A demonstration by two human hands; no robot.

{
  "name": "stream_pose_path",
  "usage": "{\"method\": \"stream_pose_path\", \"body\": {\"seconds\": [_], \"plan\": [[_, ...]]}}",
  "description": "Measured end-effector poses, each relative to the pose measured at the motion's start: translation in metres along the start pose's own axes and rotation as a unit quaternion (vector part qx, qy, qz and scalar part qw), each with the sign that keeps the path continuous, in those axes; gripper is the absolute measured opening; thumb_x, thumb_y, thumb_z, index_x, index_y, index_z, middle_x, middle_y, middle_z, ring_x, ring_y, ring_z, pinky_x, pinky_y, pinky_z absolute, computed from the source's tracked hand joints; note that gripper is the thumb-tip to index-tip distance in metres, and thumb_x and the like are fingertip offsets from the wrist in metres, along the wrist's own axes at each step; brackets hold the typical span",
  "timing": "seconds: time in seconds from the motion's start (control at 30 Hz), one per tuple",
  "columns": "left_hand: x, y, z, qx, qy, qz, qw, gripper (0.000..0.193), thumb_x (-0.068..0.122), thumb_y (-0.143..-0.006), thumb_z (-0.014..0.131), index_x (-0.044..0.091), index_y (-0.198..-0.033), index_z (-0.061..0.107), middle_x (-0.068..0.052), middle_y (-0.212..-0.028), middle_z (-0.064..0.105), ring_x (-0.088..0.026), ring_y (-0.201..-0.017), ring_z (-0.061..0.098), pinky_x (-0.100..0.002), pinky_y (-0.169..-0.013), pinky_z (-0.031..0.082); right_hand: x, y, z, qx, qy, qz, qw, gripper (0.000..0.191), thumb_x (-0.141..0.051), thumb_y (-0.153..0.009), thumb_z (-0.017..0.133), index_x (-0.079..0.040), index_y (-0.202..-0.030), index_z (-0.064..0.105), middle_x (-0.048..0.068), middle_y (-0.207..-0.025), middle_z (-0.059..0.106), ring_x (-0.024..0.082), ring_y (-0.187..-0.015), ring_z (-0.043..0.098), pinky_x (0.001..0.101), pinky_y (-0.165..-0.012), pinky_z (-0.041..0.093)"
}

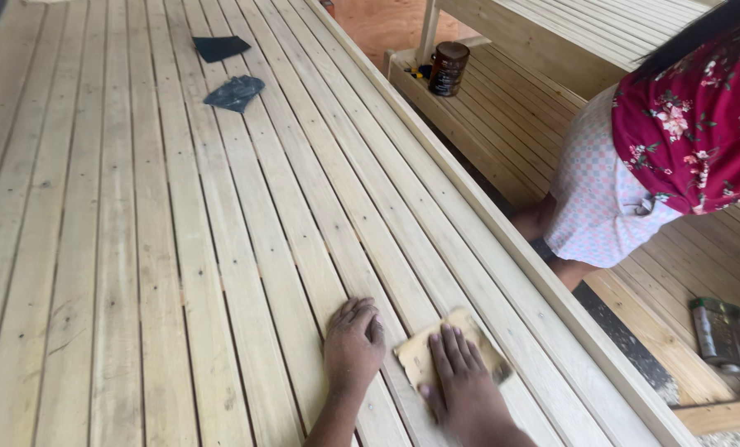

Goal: The person sands the slatted surface of a wooden furniture frame by hand, rubbing a sheet of sandpaper back and forth across the planks while steadying the work with the other hand. They work progressively along the slats, moving down the length of the piece as they sand.

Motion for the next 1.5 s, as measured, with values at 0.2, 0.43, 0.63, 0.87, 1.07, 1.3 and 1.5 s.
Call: {"method": "stream_pose_path", "body": {"seconds": [0.2, 0.43, 0.63, 0.87, 1.07, 1.3, 1.5], "plan": [[0.000, 0.003, -0.001, -0.009, -0.013, -0.024, 1.000, 0.012, 0.011, -0.088, 0.065, 0.006, -0.093, 0.075, -0.006, -0.120, 0.075, -0.030, -0.125, 0.062, -0.041, -0.105, 0.048, 0.020, 0.030, 0.013, -0.084, -0.027, 0.013, 0.996, 0.087, -0.052, -0.099, 0.050, -0.003, -0.162, 0.016, 0.023, -0.171, 0.012, 0.039, -0.157, 0.008, 0.0474, -0.122, 0.008], [-0.006, 0.002, -0.005, -0.005, -0.019, -0.050, 0.999, 0.009, 0.010, -0.086, 0.069, 0.007, -0.092, 0.075, -0.003, -0.119, 0.076, -0.026, -0.124, 0.064, -0.039, -0.104, 0.051, 0.008, -0.053, 0.009, -0.023, -0.012, -0.046, 0.999, 0.079, -0.045, -0.104, 0.045, 0.008, -0.156, 0.016, 0.031, -0.164, 0.013, 0.041, -0.154, 0.011, 0.0469, -0.123, 0.009], [-0.002, 0.004, -0.011, 0.010, -0.013, -0.069, 0.998, 0.011, 0.007, -0.084, 0.069, 0.007, -0.093, 0.075, -0.003, -0.120, 0.076, -0.024, -0.124, 0.064, -0.038, -0.104, 0.051, 0.014, 0.038, 0.054, 0.136, 0.014, -0.205, 0.969, 0.092, -0.068, -0.099, 0.046, 0.000, -0.156, 0.026, 0.031, -0.161, 0.021, 0.048, -0.148, 0.019, 0.0527, -0.118, 0.014], [-0.004, 0.001, -0.014, -0.004, -0.021, -0.104, 0.994, 0.011, 0.011, -0.089, 0.068, 0.008, -0.095, 0.077, -0.001, -0.119, 0.076, -0.021, -0.123, 0.064, -0.037, -0.105, 0.051, -0.007, -0.032, 0.036, 0.013, -0.031, -0.201, 0.979, 0.078, -0.051, -0.105, 0.042, 0.008, -0.154, 0.026, 0.039, -0.160, 0.013, 0.052, -0.149, 0.011, 0.0557, -0.119, 0.011], [-0.010, 0.003, -0.015, -0.012, -0.016, -0.132, 0.991, 0.013, 0.012, -0.089, 0.069, 0.008, -0.099, 0.077, 0.000, -0.121, 0.075, -0.019, -0.124, 0.065, -0.035, -0.107, 0.050, -0.016, -0.039, 0.032, 0.009, 0.004, -0.212, 0.977, 0.077, -0.054, -0.105, 0.039, 0.005, -0.154, 0.026, 0.036, -0.160, 0.015, 0.048, -0.151, 0.013, 0.0539, -0.121, 0.013], [-0.011, 0.002, -0.014, -0.016, -0.018, -0.135, 0.991, 0.015, 0.010, -0.087, 0.071, 0.009, -0.101, 0.078, 0.000, -0.122, 0.075, -0.018, -0.124, 0.064, -0.034, -0.109, 0.049, -0.011, -0.018, 0.029, 0.093, 0.016, -0.284, 0.954, 0.052, -0.040, -0.110, 0.039, -0.003, -0.145, 0.048, 0.023, -0.163, 0.030, 0.043, -0.155, 0.023, 0.0579, -0.122, 0.020], [-0.010, 0.001, -0.018, -0.007, -0.013, -0.123, 0.992, 0.015, 0.011, -0.090, 0.069, 0.006, -0.101, 0.077, -0.003, -0.120, 0.076, -0.020, -0.120, 0.067, -0.035, -0.106, 0.051, -0.015, -0.091, -0.006, -0.009, -0.135, -0.181, 0.974, 0.045, -0.022, -0.106, 0.042, -0.003, -0.146, 0.051, 0.010, -0.163, 0.035, 0.032, -0.153, 0.024, 0.0483, -0.124, 0.020]]}}
Point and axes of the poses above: each hand's wrist, its own y-axis away from the middle knuckle, its own z-axis out of the palm, x = y × z, the point moved 8 cm from there along -y, towards the middle knuckle
